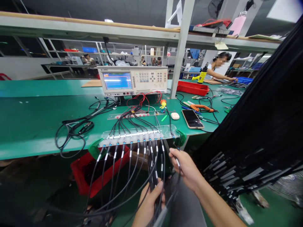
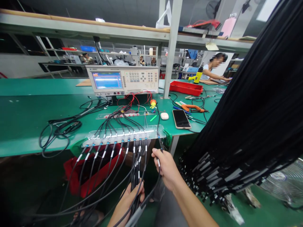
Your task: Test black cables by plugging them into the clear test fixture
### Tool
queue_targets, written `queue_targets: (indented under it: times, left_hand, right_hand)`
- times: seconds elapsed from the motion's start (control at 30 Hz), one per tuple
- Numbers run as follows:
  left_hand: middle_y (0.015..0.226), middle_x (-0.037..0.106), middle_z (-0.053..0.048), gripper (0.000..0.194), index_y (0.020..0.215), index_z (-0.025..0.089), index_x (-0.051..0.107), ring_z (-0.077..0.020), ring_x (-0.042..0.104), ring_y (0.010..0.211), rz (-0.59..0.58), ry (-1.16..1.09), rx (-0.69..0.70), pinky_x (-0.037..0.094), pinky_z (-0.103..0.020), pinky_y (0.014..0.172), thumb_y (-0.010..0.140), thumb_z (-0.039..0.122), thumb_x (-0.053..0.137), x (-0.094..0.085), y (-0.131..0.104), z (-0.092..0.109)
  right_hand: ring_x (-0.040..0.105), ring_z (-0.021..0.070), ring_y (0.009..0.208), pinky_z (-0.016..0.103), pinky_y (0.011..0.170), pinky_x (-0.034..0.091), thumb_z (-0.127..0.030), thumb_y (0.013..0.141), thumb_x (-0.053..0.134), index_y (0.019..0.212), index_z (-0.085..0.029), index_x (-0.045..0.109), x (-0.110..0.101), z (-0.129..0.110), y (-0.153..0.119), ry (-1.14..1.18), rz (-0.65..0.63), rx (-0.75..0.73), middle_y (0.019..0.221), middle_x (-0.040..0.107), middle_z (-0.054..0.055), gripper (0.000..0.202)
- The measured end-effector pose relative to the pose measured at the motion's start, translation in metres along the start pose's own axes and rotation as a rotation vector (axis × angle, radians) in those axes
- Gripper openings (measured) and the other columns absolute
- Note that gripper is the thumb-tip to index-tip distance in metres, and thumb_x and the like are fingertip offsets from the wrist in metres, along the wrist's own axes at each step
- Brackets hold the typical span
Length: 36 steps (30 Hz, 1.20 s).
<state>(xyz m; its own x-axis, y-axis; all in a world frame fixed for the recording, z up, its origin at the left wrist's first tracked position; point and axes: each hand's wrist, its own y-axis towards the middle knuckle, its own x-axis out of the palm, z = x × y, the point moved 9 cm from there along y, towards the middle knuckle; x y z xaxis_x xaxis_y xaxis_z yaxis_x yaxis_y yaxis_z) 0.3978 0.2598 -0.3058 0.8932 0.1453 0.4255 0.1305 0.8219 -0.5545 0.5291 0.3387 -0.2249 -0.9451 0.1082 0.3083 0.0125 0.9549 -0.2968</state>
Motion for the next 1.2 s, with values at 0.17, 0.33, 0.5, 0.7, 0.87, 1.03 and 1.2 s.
queue_targets:
  times: [0.17, 0.33, 0.5, 0.7, 0.87, 1.03, 1.2]
  left_hand:
    - [0.045, 0.055, 0.007, 0.047, 0.077, 0.018, 0.063, -0.0052, 0.045, 0.039, -0.001, 0.027, 0.042, 0.035, -0.016, 0.04, 0.052, 0.054, 0.079, 0.002, -0.005, 0.007]
    - [0.049, 0.057, 0.005, 0.048, 0.079, 0.017, 0.064, -0.0077, 0.048, 0.041, -0.001, 0.054, 0.068, 0.039, -0.019, 0.038, 0.052, 0.054, 0.079, 0.007, -0.007, 0.008]
    - [0.042, 0.058, 0.005, 0.051, 0.073, 0.02, 0.065, -0.0088, 0.049, 0.036, 0.044, 0.0, 0.024, 0.04, -0.02, 0.039, 0.05, 0.065, 0.074, -0.006, 0.001, -0.003]
    - [0.049, 0.059, 0.005, 0.057, 0.071, 0.017, 0.068, -0.0102, 0.055, 0.041, 0.018, -0.029, -0.019, 0.043, -0.021, 0.041, 0.038, 0.06, 0.081, -0.014, 0.01, -0.011]
    - [0.045, 0.057, 0.006, 0.053, 0.061, 0.017, 0.063, -0.0084, 0.051, 0.037, -0.015, -0.034, -0.047, 0.042, -0.021, 0.039, 0.038, 0.062, 0.08, -0.009, 0.01, -0.014]
    - [0.045, 0.057, 0.007, 0.054, 0.063, 0.018, 0.062, -0.0087, 0.051, 0.036, -0.043, -0.021, -0.058, 0.043, -0.022, 0.038, 0.038, 0.062, 0.08, -0.005, 0.008, -0.013]
    - [0.043, 0.057, 0.007, 0.055, 0.06, 0.018, 0.061, -0.0102, 0.052, 0.035, -0.04, 0.023, -0.074, 0.043, -0.022, 0.038, 0.036, 0.065, 0.078, -0.006, 0.01, -0.014]
  right_hand:
    - [0.034, 0.0053, 0.042, 0.018, 0.042, 0.03, -0.054, 0.079, 0.06, 0.079, -0.019, 0.052, 0.004, 0.043, -0.017, 0.038, -0.086, 0.146, 0.054, 0.038, -0.009, 0.036]
    - [0.018, 0.0034, 0.039, 0.018, 0.036, 0.011, -0.054, 0.074, 0.069, 0.079, -0.018, 0.057, 0.008, 0.036, -0.018, -0.149, -0.09, 0.042, 0.049, 0.028, -0.011, 0.038]
    - [0.023, 0.0009, 0.035, 0.019, 0.033, 0.01, -0.053, 0.07, 0.071, 0.084, -0.016, 0.064, -0.016, -0.006, -0.006, -0.051, 0.149, -0.136, 0.065, 0.058, -0.002, 0.04]
    - [0.025, -0.0012, 0.033, 0.016, 0.03, 0.014, -0.05, 0.071, 0.071, 0.085, -0.014, 0.067, -0.02, -0.023, 0.008, 0.023, 0.095, -0.137, 0.066, 0.056, -0.003, 0.038]
    - [0.026, -0.002, 0.033, 0.015, 0.03, 0.014, -0.047, 0.071, 0.072, 0.085, -0.013, 0.067, -0.018, -0.022, 0.011, 0.066, 0.092, -0.123, 0.064, 0.053, -0.004, 0.037]
    - [0.025, -0.0023, 0.032, 0.014, 0.029, 0.015, -0.044, 0.074, 0.07, 0.085, -0.013, 0.068, -0.016, -0.022, 0.011, 0.09, 0.089, -0.096, 0.062, 0.051, -0.005, 0.033]
    - [0.023, -0.0021, 0.032, 0.014, 0.029, 0.014, -0.041, 0.074, 0.069, 0.085, -0.012, 0.068, -0.012, -0.02, 0.014, 0.165, 0.073, -0.058, 0.061, 0.05, -0.006, 0.031]
